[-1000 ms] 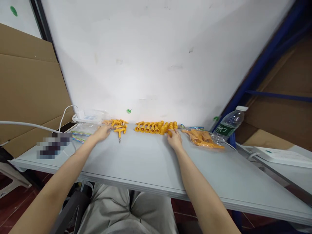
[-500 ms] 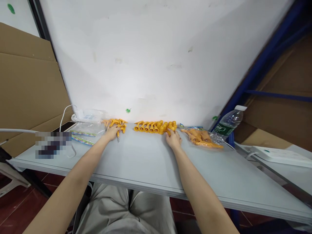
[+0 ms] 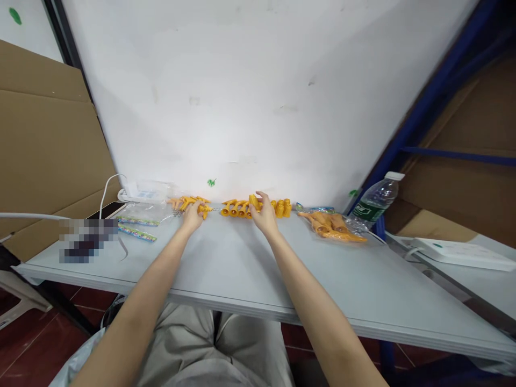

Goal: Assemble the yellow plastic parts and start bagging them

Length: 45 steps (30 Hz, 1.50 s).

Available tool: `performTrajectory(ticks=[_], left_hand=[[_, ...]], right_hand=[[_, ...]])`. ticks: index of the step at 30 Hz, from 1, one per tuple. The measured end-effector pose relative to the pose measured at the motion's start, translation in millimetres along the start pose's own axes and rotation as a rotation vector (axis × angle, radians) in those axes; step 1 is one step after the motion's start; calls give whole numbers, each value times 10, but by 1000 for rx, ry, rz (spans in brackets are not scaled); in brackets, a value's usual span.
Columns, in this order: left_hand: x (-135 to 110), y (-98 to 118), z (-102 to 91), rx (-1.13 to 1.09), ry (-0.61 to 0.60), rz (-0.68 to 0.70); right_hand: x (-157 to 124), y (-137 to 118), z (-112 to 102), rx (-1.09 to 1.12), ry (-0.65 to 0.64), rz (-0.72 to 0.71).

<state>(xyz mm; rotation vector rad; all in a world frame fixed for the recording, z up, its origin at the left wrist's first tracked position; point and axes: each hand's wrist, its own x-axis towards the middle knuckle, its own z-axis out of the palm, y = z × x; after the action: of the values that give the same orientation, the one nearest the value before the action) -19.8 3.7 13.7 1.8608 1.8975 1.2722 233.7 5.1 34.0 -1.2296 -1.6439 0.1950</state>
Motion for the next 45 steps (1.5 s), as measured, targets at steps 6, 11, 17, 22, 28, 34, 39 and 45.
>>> performTrajectory(ticks=[6, 11, 17, 22, 28, 34, 39, 45], left_hand=[[-243, 125, 67, 103, 4, -84], [-305, 89, 52, 167, 17, -54], [-336, 105, 50, 193, 4, -19], [-367, 109, 63, 196, 33, 36], [-366, 69, 149, 100, 62, 246], [-358, 37, 211, 28, 66, 356], [-371, 49, 170, 27, 44, 339], [-399, 109, 84, 72, -6, 311]], right_hand=[[-112, 7, 230, 9, -186, -43], [-229, 173, 287, 88, -336, -141], [-244, 199, 289, 134, -340, -241], [-268, 158, 302, 138, -330, -281], [-287, 79, 305, 176, -331, -282], [-274, 102, 304, 265, -231, -172], [-228, 177, 288, 439, -285, -39], [-213, 141, 208, 536, -345, 57]])
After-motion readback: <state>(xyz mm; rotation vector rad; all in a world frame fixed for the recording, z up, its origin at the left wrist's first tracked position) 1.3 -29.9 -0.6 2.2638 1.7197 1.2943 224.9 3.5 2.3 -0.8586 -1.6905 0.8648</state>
